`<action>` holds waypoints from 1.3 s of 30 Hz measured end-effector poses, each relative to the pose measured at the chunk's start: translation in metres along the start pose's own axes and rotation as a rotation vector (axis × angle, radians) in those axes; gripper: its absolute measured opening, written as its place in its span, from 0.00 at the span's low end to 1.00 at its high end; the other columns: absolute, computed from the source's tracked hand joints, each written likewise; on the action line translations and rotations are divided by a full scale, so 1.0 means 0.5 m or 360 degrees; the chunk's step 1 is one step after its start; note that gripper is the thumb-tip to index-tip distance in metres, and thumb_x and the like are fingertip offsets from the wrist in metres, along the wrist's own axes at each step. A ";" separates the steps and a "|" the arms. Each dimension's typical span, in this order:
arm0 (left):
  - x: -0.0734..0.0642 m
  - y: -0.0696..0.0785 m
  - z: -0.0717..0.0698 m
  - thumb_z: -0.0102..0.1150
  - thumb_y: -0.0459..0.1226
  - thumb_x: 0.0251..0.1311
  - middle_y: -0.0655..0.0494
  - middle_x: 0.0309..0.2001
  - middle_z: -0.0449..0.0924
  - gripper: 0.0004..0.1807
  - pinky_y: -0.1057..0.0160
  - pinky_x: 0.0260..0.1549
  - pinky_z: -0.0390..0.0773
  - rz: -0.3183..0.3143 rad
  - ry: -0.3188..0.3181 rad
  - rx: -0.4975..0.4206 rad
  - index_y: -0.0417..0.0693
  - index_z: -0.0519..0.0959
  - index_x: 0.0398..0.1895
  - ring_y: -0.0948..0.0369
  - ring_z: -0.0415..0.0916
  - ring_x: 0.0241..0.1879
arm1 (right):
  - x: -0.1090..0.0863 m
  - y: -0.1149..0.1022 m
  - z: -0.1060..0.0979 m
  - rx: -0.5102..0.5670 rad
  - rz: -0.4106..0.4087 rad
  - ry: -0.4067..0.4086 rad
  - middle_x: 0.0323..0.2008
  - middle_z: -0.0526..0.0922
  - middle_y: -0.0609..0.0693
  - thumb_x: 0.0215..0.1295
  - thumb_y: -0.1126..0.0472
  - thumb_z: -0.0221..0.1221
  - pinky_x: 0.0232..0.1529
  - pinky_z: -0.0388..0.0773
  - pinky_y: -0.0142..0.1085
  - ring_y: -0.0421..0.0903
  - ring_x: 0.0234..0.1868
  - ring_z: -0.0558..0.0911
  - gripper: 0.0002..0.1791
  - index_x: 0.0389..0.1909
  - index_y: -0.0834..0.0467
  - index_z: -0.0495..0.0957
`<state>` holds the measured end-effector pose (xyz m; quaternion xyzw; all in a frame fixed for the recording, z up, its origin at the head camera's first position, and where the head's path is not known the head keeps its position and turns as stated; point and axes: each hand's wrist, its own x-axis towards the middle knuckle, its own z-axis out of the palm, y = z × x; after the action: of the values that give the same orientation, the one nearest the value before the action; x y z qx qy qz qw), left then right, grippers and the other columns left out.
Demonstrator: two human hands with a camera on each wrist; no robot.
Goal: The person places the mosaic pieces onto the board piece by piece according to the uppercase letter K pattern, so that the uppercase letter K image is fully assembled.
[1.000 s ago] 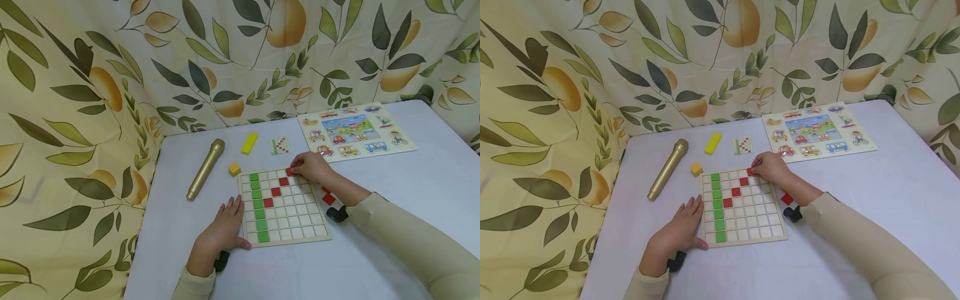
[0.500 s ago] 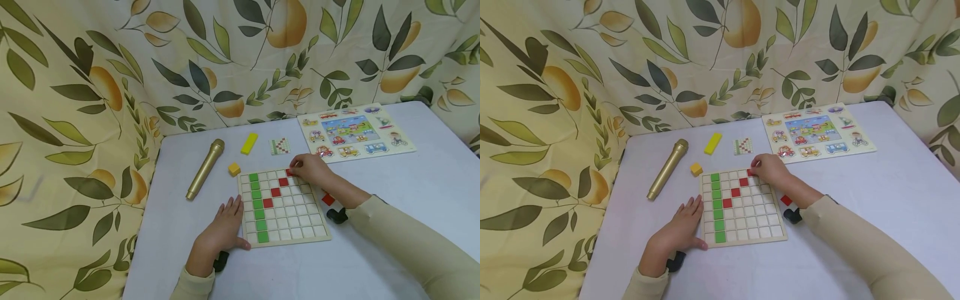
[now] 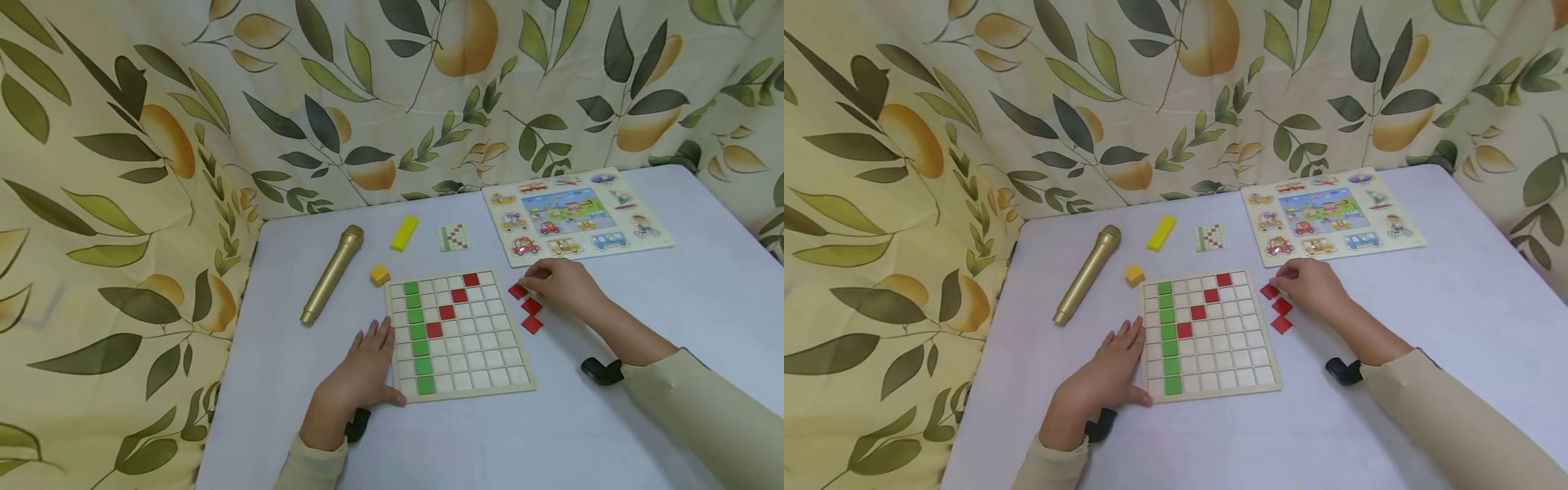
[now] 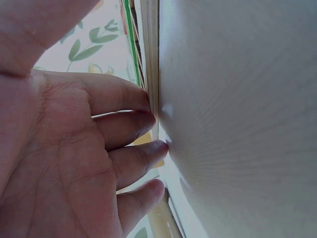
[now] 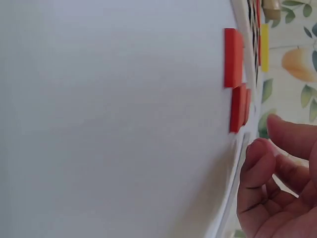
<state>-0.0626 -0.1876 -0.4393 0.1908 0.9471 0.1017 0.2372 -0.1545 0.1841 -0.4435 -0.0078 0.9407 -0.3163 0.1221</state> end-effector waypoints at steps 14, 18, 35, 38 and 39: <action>-0.005 -0.008 0.004 0.82 0.55 0.38 0.45 0.81 0.42 0.69 0.45 0.74 0.46 0.0000 0.0028 -0.0027 0.36 0.52 0.79 0.46 0.38 0.79 | -0.047 0.014 0.019 0.0023 0.0080 -0.0078 0.31 0.82 0.49 0.64 0.47 0.68 0.34 0.71 0.39 0.50 0.37 0.76 0.20 0.40 0.60 0.83; -0.005 -0.008 0.005 0.82 0.54 0.38 0.45 0.81 0.43 0.69 0.45 0.75 0.45 0.0002 0.0033 -0.0035 0.36 0.52 0.79 0.46 0.38 0.79 | -0.052 0.007 0.026 0.0003 0.0040 -0.0065 0.31 0.81 0.51 0.63 0.51 0.69 0.34 0.72 0.39 0.51 0.37 0.76 0.18 0.41 0.62 0.82; -0.001 -0.002 -0.001 0.82 0.54 0.38 0.45 0.81 0.42 0.69 0.45 0.75 0.45 0.0021 0.0023 -0.0036 0.35 0.51 0.79 0.47 0.37 0.79 | -0.064 0.003 0.012 0.0069 -0.0018 -0.0033 0.33 0.82 0.51 0.65 0.59 0.65 0.33 0.74 0.38 0.50 0.35 0.77 0.12 0.44 0.63 0.82; 0.000 -0.002 -0.001 0.82 0.54 0.38 0.44 0.81 0.42 0.69 0.45 0.75 0.44 0.0021 0.0021 -0.0031 0.36 0.51 0.79 0.47 0.37 0.79 | -0.069 0.001 0.008 0.0061 -0.0034 -0.0018 0.34 0.81 0.52 0.66 0.60 0.64 0.32 0.75 0.38 0.51 0.36 0.77 0.13 0.48 0.63 0.83; 0.000 -0.002 -0.001 0.82 0.54 0.38 0.44 0.81 0.42 0.69 0.45 0.75 0.44 0.0021 0.0020 -0.0029 0.36 0.51 0.79 0.47 0.37 0.79 | -0.070 -0.001 0.008 0.0063 -0.0035 -0.0012 0.34 0.81 0.53 0.67 0.60 0.63 0.32 0.75 0.37 0.51 0.36 0.76 0.14 0.49 0.63 0.84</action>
<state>-0.0632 -0.1885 -0.4391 0.1943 0.9463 0.1132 0.2322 -0.1195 0.1847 -0.4385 -0.0170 0.9336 -0.3363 0.1224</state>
